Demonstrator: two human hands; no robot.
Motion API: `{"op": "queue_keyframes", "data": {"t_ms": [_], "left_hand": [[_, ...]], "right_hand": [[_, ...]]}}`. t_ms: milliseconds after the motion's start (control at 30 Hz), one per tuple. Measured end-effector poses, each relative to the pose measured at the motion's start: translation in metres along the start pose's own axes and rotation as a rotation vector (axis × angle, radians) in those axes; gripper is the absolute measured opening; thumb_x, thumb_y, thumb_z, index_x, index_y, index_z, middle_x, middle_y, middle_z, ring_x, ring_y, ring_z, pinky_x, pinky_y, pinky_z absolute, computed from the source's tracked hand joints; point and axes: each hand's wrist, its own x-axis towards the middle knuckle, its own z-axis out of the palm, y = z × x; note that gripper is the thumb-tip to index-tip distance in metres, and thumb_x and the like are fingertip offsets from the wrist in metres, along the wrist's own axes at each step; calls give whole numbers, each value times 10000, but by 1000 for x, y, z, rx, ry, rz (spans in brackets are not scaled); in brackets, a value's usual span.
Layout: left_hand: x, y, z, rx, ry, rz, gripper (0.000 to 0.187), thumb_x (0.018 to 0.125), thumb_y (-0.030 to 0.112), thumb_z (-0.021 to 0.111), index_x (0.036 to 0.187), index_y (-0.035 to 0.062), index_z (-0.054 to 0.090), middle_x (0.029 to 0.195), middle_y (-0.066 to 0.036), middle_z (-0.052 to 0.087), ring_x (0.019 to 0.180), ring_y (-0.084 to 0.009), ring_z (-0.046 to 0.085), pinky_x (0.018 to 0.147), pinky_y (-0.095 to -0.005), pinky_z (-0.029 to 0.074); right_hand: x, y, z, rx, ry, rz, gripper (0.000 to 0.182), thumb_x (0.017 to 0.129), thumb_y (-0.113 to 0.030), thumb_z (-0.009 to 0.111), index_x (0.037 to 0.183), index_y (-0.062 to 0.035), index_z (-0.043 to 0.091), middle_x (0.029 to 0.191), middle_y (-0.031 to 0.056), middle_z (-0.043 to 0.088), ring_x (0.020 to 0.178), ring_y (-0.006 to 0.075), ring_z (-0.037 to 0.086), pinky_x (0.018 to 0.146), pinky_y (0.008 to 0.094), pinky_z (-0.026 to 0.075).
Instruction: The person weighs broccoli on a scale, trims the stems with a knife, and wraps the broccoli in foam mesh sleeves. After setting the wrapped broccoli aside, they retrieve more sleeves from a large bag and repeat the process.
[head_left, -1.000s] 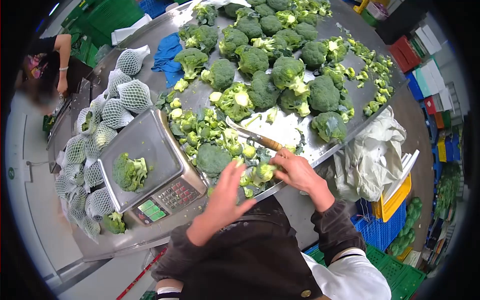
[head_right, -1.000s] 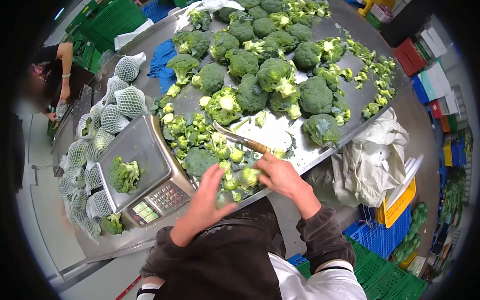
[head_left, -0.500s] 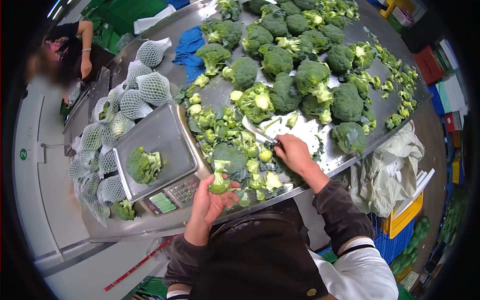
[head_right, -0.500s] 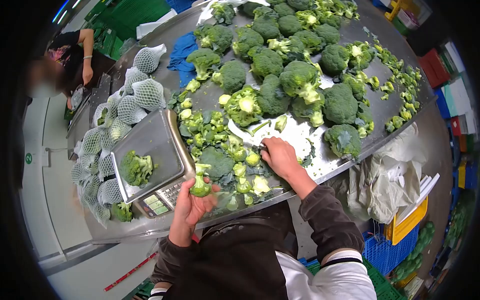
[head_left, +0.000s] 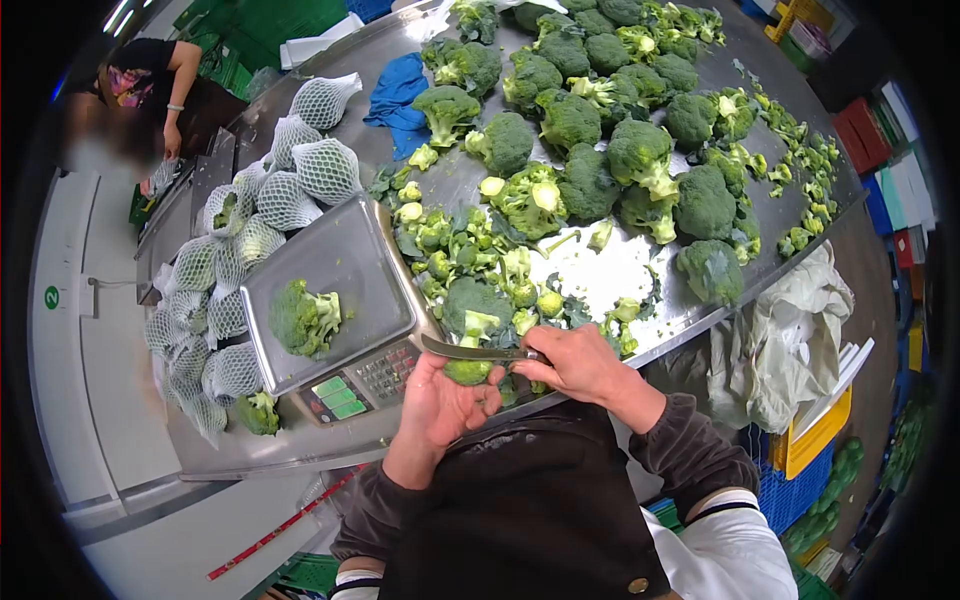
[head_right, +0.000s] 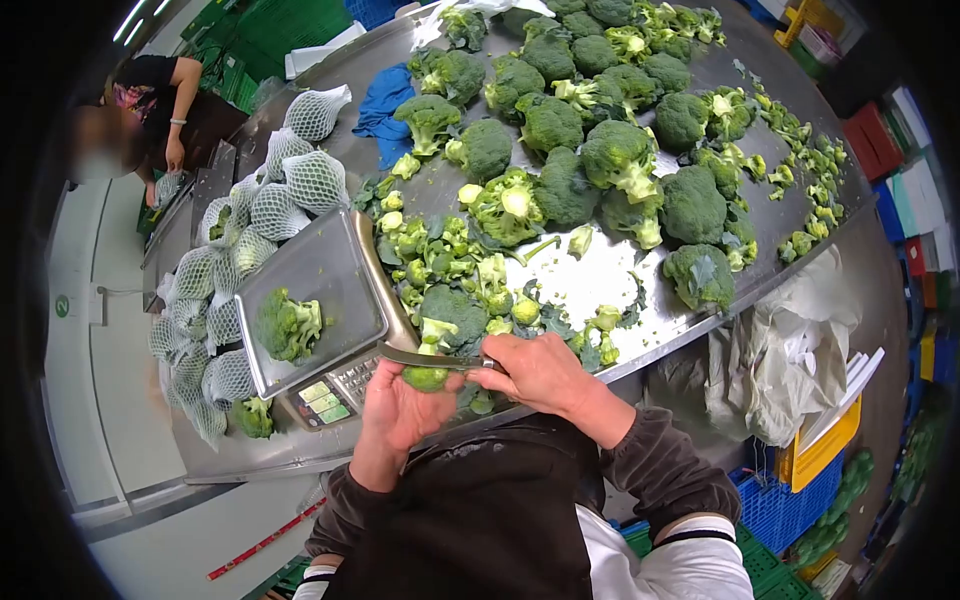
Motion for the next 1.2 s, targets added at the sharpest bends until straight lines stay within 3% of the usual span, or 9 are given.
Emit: {"op": "queue_keyframes", "data": {"t_ms": [233, 300, 400, 467, 667, 867, 1000, 1133, 1200], "left_hand": [[-2, -12, 13, -9, -66, -74, 530, 865, 397, 325, 1165, -13, 471, 950, -167, 581, 666, -273, 603, 391, -286, 394], [-3, -16, 17, 33, 171, -20, 511, 858, 402, 341, 1151, 8, 484, 969, -171, 591, 657, -266, 601, 394, -291, 392], [-14, -10, 14, 1, 124, -14, 490, 852, 410, 353, 1133, 35, 498, 969, -169, 593, 653, -266, 599, 392, -286, 385], [-16, -10, 14, 14, 227, -5, 475, 846, 413, 364, 1125, 55, 505, 961, -173, 594, 645, -276, 593, 400, -279, 375], [-12, -12, 16, -35, 1, 8, 437, 839, 384, 394, 1107, 58, 507, 976, -188, 574, 767, -302, 588, 489, -322, 464], [-9, -15, 15, 177, 20, 312, 467, 914, 408, 325, 1164, 44, 477, 1063, -161, 554, 897, -299, 567, 619, -421, 506], [-1, -20, 23, 269, 154, 482, 599, 949, 516, 224, 1324, 62, 337, 1273, -128, 465, 1131, -268, 476, 984, -411, 358], [-18, -3, -3, 381, 98, 462, 556, 976, 418, 249, 1357, 16, 300, 1292, -144, 454, 1209, -257, 445, 958, -397, 402], [-47, 26, -11, 897, 238, 541, 423, 910, 176, 528, 1270, -21, 429, 1188, -133, 553, 1059, -222, 564, 867, -322, 467]], "right_hand": [[-5, 4, -1, -167, 123, -21, 344, 843, -412, 564, 776, -80, 500, 673, 90, 566, 557, 315, 571, 466, 389, 430], [-7, 17, -3, -218, 153, -16, 335, 848, -402, 560, 772, -80, 510, 664, 94, 572, 551, 316, 573, 467, 386, 435], [-17, 71, -17, -275, 253, 472, 328, 886, -373, 523, 814, -56, 566, 621, 143, 588, 569, 343, 584, 517, 425, 452], [-20, 69, -26, -214, 211, 477, 355, 900, -384, 495, 824, -46, 568, 624, 161, 585, 585, 367, 577, 543, 444, 449], [-7, 49, 6, -125, 167, 409, 378, 903, -390, 489, 797, -31, 545, 604, 180, 572, 607, 400, 565, 571, 475, 438], [6, 15, 9, -163, 239, 178, 471, 798, -232, 639, 1202, -62, 468, 1195, 167, 485, 1038, 334, 498, 808, 399, 433], [32, -44, 24, 270, 141, -221, 527, 777, -203, 666, 1238, -64, 453, 1193, 170, 476, 1086, 338, 486, 903, 421, 411], [54, -50, 47, 637, 137, -1, 496, 794, -167, 648, 1239, -60, 456, 1178, 170, 494, 1020, 335, 537, 832, 384, 454], [58, -36, 68, 849, 169, 157, 504, 825, -165, 629, 1262, -6, 435, 1043, 112, 565, 924, 156, 544, 792, 256, 435]]}}
